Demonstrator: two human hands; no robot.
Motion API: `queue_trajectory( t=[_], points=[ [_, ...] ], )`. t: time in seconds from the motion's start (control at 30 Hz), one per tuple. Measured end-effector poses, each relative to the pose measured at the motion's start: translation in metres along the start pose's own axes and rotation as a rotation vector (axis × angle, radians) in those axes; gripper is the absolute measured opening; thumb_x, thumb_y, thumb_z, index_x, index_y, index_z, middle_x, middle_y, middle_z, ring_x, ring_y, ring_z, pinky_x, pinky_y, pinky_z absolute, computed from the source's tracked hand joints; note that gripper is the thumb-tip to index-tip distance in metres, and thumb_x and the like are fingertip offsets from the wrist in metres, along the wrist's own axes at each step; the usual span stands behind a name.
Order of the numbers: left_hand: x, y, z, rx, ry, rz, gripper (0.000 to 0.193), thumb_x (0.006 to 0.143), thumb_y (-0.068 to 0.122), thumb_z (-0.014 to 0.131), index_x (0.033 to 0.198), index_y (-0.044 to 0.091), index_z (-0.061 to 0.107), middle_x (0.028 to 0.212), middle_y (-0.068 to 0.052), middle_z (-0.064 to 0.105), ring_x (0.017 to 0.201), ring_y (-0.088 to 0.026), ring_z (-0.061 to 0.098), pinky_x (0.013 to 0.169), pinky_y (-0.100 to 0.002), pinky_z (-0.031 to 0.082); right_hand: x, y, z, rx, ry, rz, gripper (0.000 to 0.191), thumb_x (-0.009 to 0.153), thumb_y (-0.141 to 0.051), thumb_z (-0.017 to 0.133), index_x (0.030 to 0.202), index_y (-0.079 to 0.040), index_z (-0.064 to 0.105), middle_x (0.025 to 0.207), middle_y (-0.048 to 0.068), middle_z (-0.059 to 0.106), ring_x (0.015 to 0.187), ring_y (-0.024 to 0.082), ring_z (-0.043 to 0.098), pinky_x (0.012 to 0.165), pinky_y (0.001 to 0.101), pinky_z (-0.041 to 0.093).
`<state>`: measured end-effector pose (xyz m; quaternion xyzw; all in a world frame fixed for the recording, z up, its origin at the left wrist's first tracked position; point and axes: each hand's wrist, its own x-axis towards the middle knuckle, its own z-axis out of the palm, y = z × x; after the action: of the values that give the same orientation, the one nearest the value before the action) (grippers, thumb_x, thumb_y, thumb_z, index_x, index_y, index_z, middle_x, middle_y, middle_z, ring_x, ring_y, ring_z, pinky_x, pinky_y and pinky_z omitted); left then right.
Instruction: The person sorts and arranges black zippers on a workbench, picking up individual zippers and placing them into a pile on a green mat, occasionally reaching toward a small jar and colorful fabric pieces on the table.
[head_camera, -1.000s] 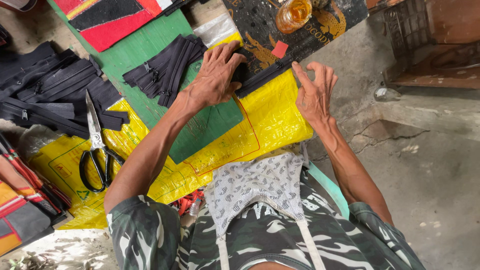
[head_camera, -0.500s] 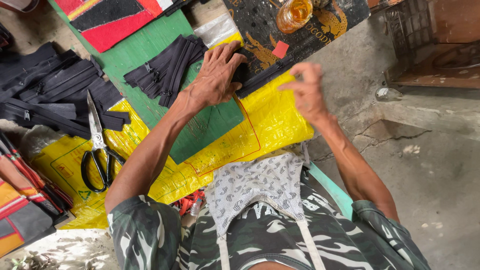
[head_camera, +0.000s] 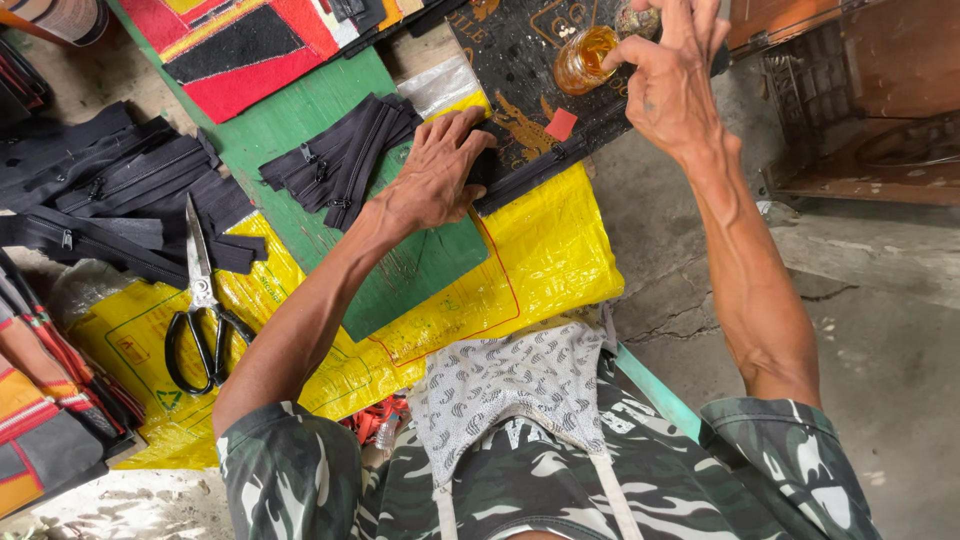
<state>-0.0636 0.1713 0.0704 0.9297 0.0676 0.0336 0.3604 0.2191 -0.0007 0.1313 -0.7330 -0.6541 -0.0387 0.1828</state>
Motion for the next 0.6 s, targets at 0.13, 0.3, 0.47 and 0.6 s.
queue_trajectory(
  t=[0.13,0.3,0.47,0.6],
  points=[
    [0.001,0.001,-0.001,-0.005,-0.008,-0.003,0.071,0.072,0.013,0.085,0.134,0.006,0.052,0.152,-0.022,0.037,0.142,-0.042,0.032,0.117,-0.052,0.026,0.001,0.005,0.003,0.025,-0.032,-0.003,0.038,0.077,0.015,0.061,0.100,-0.011,0.077,0.135,0.010,0.051,0.134,0.031,0.040,0.102,0.0471,0.029],
    [0.002,0.004,-0.004,-0.002,-0.004,-0.003,0.071,0.072,0.014,0.086,0.134,0.006,0.052,0.152,-0.023,0.037,0.142,-0.043,0.032,0.116,-0.052,0.026,0.006,0.003,0.001,0.090,0.002,0.025,0.033,0.080,0.017,0.060,0.090,-0.010,0.076,0.129,0.009,0.056,0.130,0.028,0.043,0.103,0.0455,0.030],
    [-0.001,0.004,-0.001,-0.011,-0.006,-0.007,0.070,0.073,0.013,0.086,0.135,0.006,0.052,0.152,-0.022,0.038,0.142,-0.042,0.034,0.115,-0.052,0.028,-0.011,-0.008,-0.016,0.331,0.165,0.315,0.027,0.091,0.012,0.055,0.095,-0.005,0.076,0.098,0.010,0.053,0.102,0.024,0.052,0.088,0.0372,0.040],
    [0.000,0.002,0.002,0.003,0.012,0.006,0.071,0.071,0.015,0.086,0.133,0.007,0.052,0.151,-0.021,0.039,0.141,-0.042,0.034,0.116,-0.051,0.028,-0.034,-0.038,-0.005,0.617,0.408,0.184,0.026,0.096,0.010,0.054,0.102,-0.006,0.074,0.105,0.012,0.058,0.106,0.020,0.061,0.091,0.0333,0.053]
  ],
)
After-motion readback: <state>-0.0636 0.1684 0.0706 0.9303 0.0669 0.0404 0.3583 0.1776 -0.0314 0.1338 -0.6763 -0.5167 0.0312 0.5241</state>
